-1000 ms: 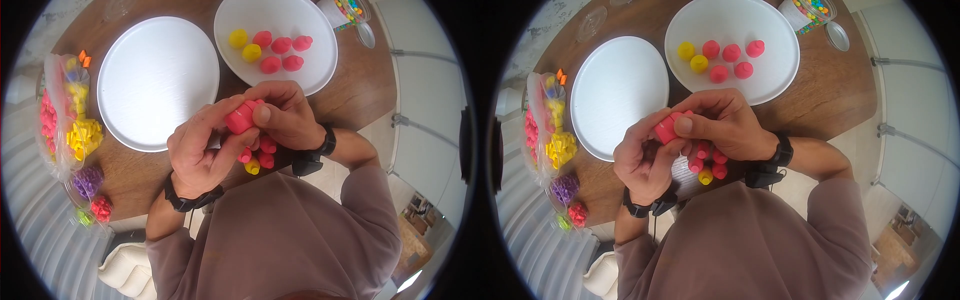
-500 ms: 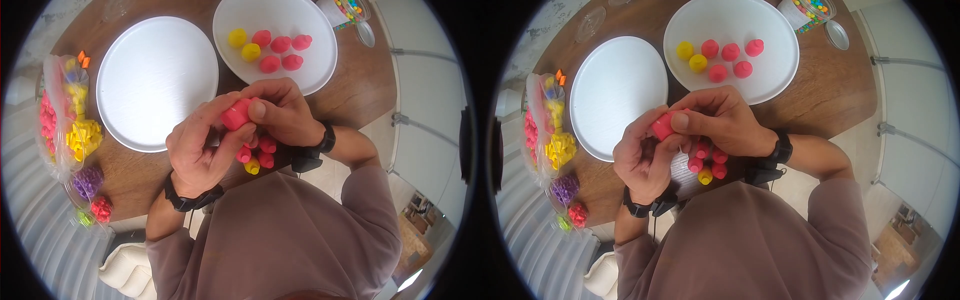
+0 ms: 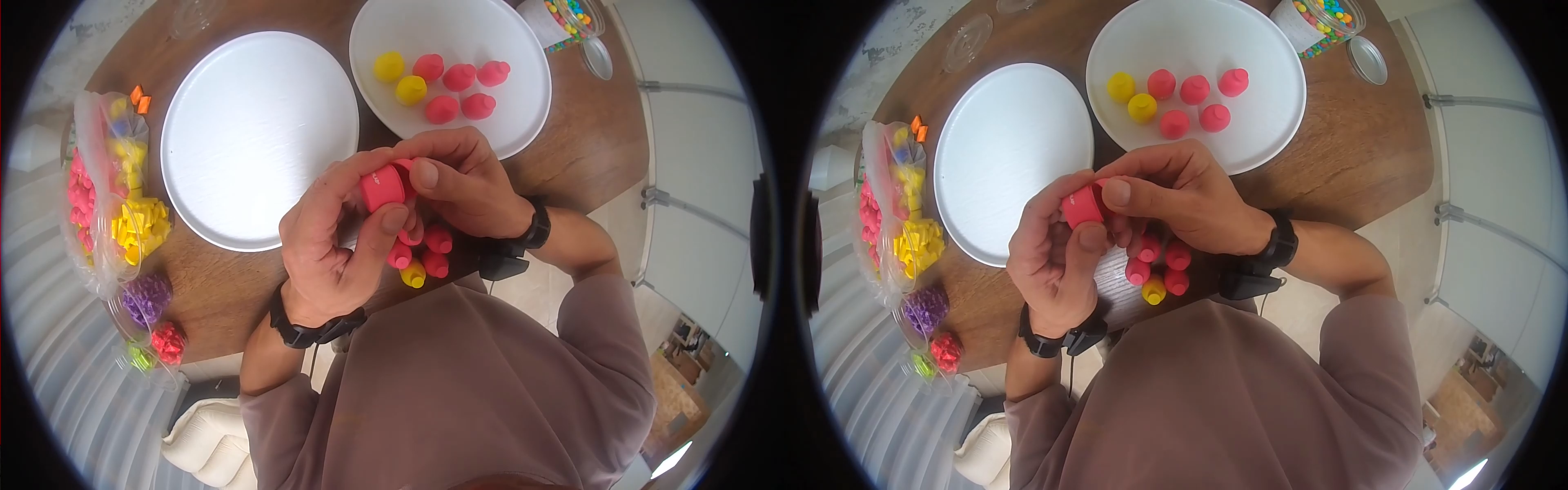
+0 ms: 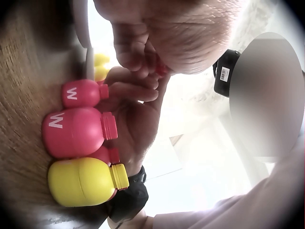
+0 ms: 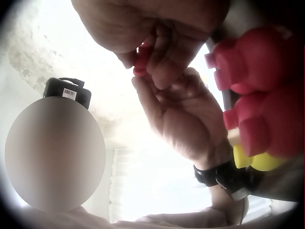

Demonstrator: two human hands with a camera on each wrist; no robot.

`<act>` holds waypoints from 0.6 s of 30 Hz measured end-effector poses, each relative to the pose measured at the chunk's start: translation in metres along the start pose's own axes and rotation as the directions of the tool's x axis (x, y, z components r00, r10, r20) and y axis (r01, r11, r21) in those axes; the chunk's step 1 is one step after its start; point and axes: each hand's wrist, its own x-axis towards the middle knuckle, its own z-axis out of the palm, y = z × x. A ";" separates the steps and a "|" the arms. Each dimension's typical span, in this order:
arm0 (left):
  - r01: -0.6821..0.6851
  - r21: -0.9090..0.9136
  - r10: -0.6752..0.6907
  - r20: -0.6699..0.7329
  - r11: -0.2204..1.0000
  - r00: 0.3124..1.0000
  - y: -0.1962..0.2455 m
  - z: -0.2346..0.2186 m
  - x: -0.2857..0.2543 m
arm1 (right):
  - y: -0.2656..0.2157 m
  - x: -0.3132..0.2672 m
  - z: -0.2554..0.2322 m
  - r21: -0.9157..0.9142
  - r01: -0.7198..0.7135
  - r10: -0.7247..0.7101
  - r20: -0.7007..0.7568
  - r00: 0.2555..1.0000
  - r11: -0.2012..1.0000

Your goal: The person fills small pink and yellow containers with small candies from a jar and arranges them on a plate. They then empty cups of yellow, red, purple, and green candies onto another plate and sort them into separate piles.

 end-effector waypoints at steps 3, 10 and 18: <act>0.014 -0.041 -0.013 0.008 0.999 1.000 0.000 0.000 -0.001 | 0.000 0.000 -0.001 0.006 -0.003 0.003 0.018 1.000 1.000; -0.011 -0.033 0.012 0.029 0.999 1.000 -0.001 -0.002 0.000 | -0.003 -0.001 -0.002 0.007 -0.012 0.012 0.057 0.998 1.000; -0.024 0.019 0.023 0.013 1.000 1.000 -0.002 -0.002 -0.001 | -0.006 -0.002 -0.001 0.040 -0.020 0.017 0.078 0.997 0.999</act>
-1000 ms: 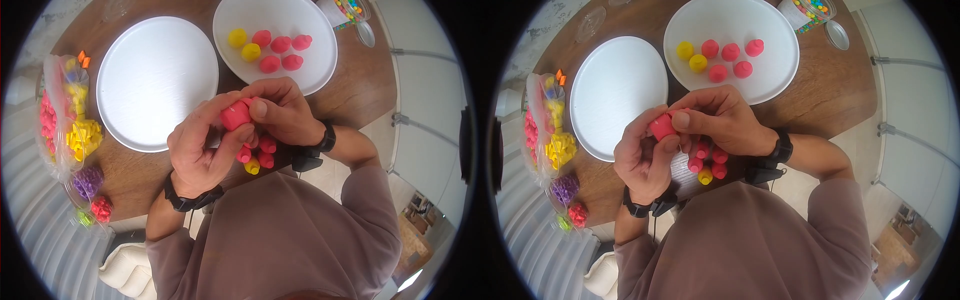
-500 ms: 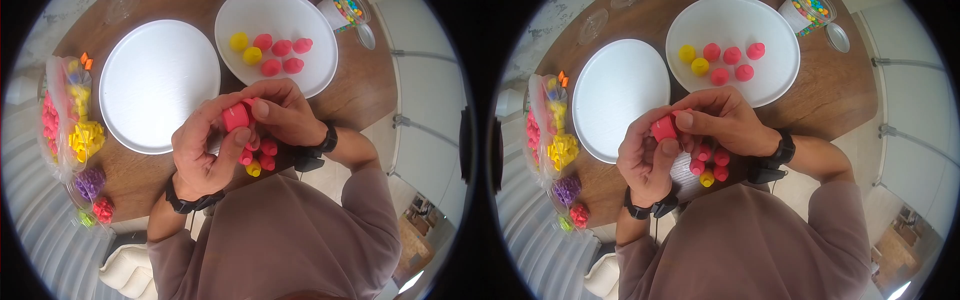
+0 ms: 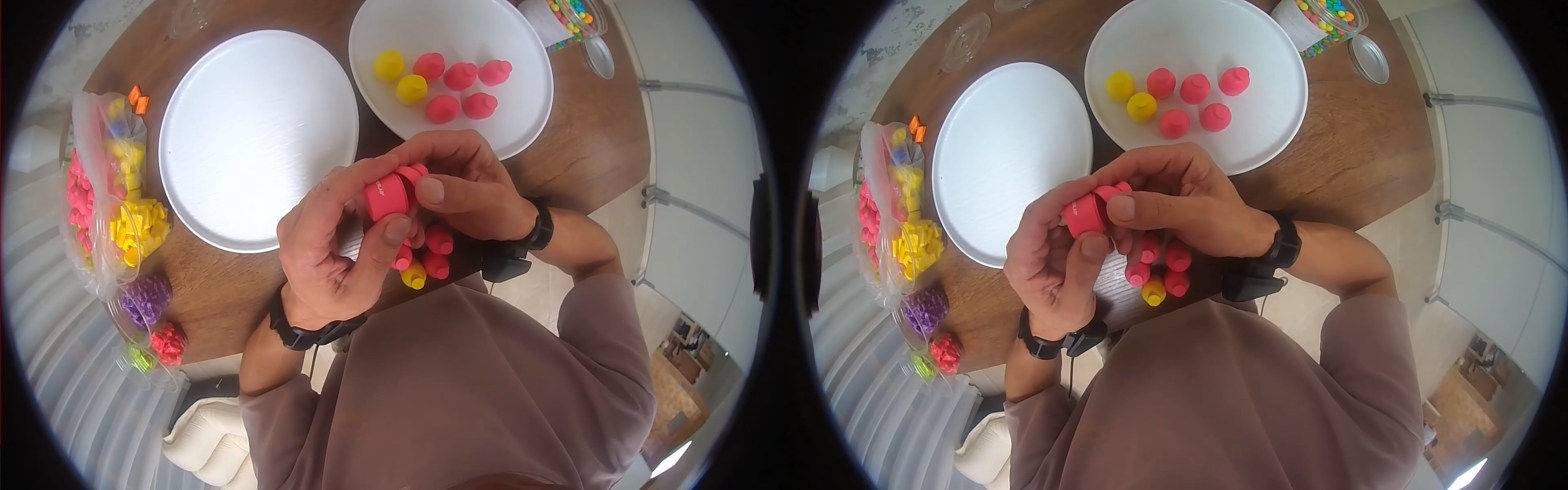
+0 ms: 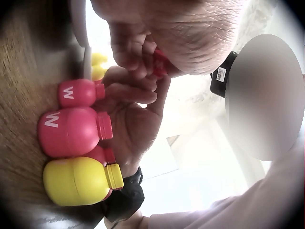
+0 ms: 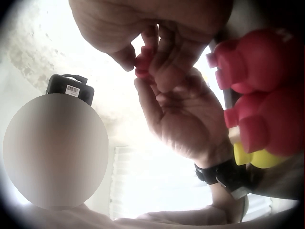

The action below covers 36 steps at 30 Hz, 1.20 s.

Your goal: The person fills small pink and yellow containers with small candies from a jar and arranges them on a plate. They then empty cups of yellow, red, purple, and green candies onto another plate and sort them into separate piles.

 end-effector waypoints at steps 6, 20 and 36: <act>-0.009 0.024 0.009 0.002 1.000 1.000 0.000 -0.001 0.000 | 0.000 -0.001 -0.001 -0.014 -0.017 0.017 0.004 1.000 1.000; 0.005 0.041 -0.004 -0.009 0.999 1.000 0.000 0.000 0.000 | 0.001 0.000 -0.003 -0.011 -0.023 0.023 0.005 1.000 1.000; 0.034 0.017 -0.033 -0.026 0.999 0.999 0.000 0.001 -0.001 | 0.000 -0.001 -0.001 -0.024 -0.009 0.009 -0.006 1.000 1.000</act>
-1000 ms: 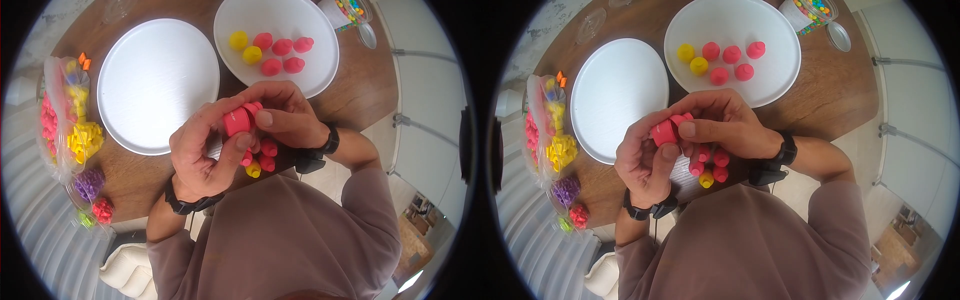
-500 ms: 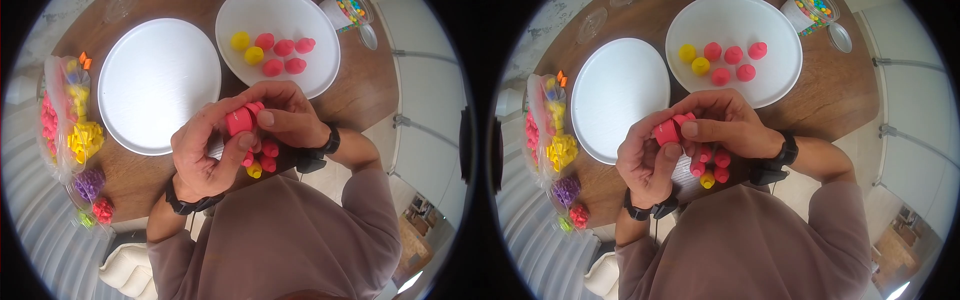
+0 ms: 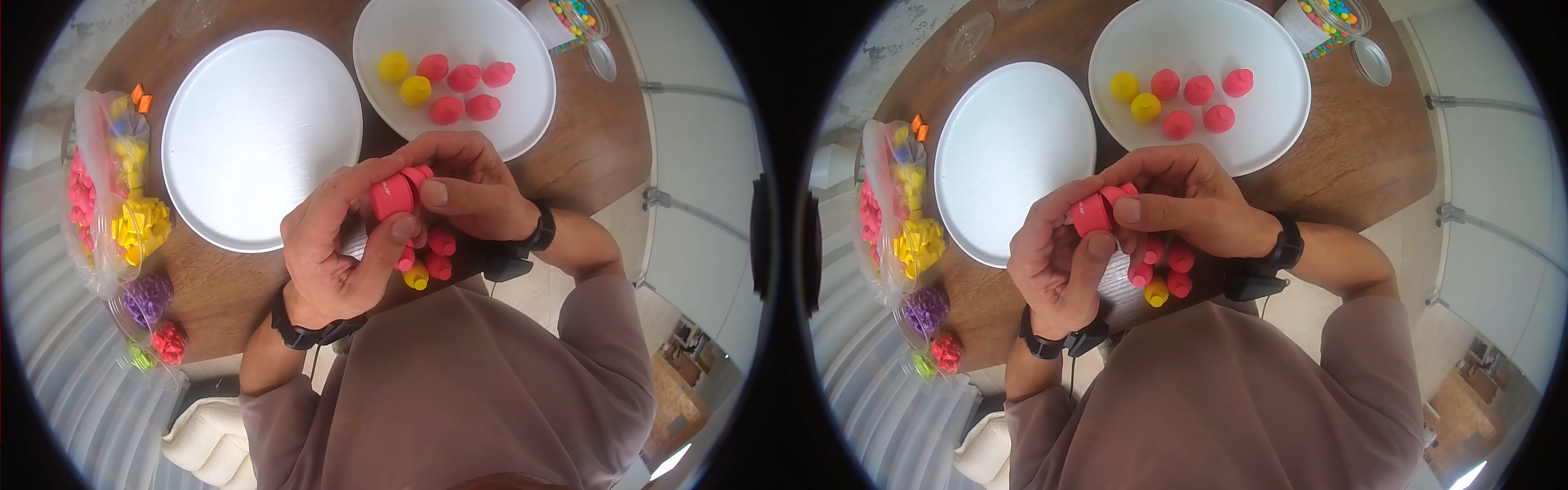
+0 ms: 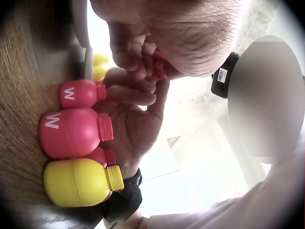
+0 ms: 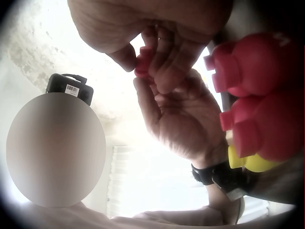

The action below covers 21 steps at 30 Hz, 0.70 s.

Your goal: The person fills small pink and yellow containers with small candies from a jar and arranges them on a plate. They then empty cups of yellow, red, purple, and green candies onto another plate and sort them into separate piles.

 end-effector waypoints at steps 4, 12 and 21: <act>0.002 -0.006 -0.002 -0.001 1.000 1.000 0.002 0.001 0.001 | 0.001 0.000 0.000 0.006 -0.003 0.003 -0.005 1.000 1.000; -0.019 -0.039 0.021 0.040 0.999 0.999 0.003 -0.002 0.004 | 0.003 0.002 0.000 -0.014 0.043 -0.043 -0.019 0.999 0.999; 0.149 -0.177 -0.135 0.088 0.973 0.987 0.013 -0.009 0.005 | 0.003 0.000 -0.014 -0.019 0.024 -0.022 0.074 0.997 1.000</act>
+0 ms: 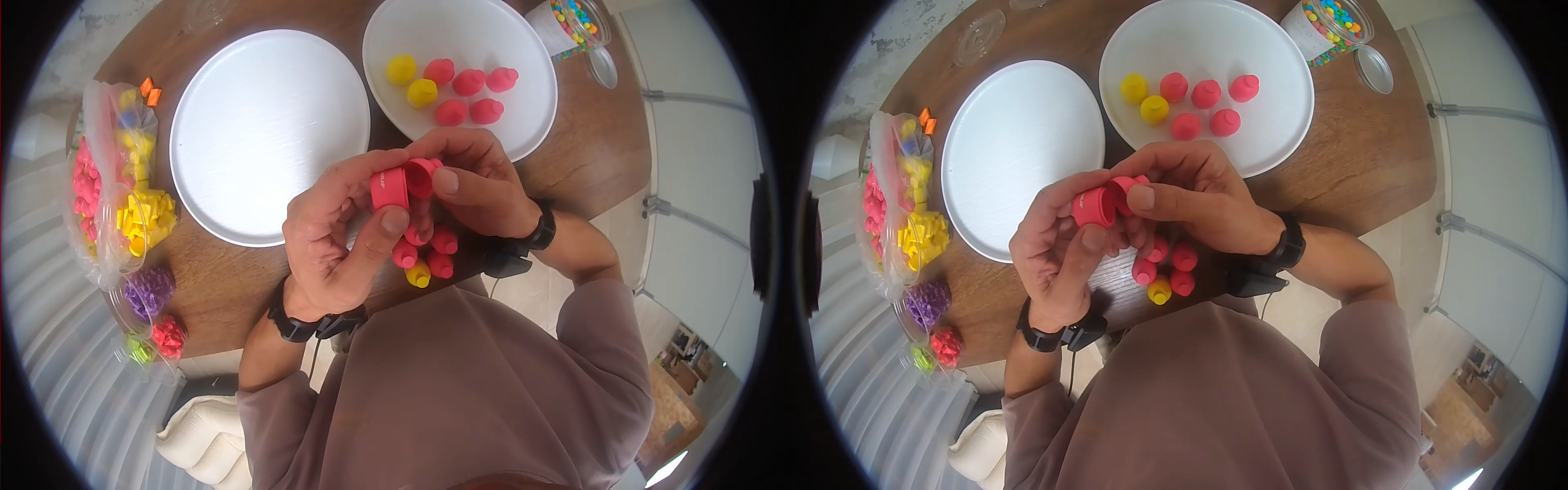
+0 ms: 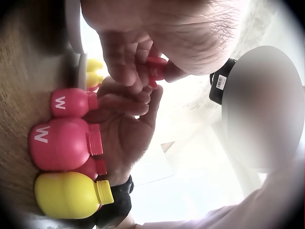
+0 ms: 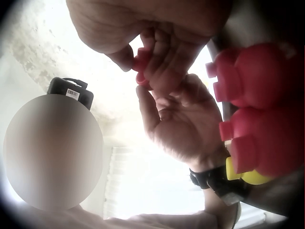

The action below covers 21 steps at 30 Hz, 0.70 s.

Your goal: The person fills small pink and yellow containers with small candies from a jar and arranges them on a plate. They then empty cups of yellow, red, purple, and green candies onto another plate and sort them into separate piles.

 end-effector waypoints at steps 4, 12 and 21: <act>0.032 -0.083 -0.036 -0.055 0.996 0.998 -0.001 0.002 -0.001 | -0.003 0.002 0.002 -0.014 0.046 -0.046 -0.018 0.999 0.999; -0.027 0.126 0.039 -0.095 0.992 0.995 -0.013 -0.002 -0.002 | -0.005 0.001 0.016 -0.153 0.093 -0.116 -0.151 0.982 0.984; -0.126 0.338 0.152 -0.050 0.933 0.987 -0.009 -0.003 0.006 | -0.003 0.004 0.012 -0.229 0.179 -0.206 -0.101 0.973 0.957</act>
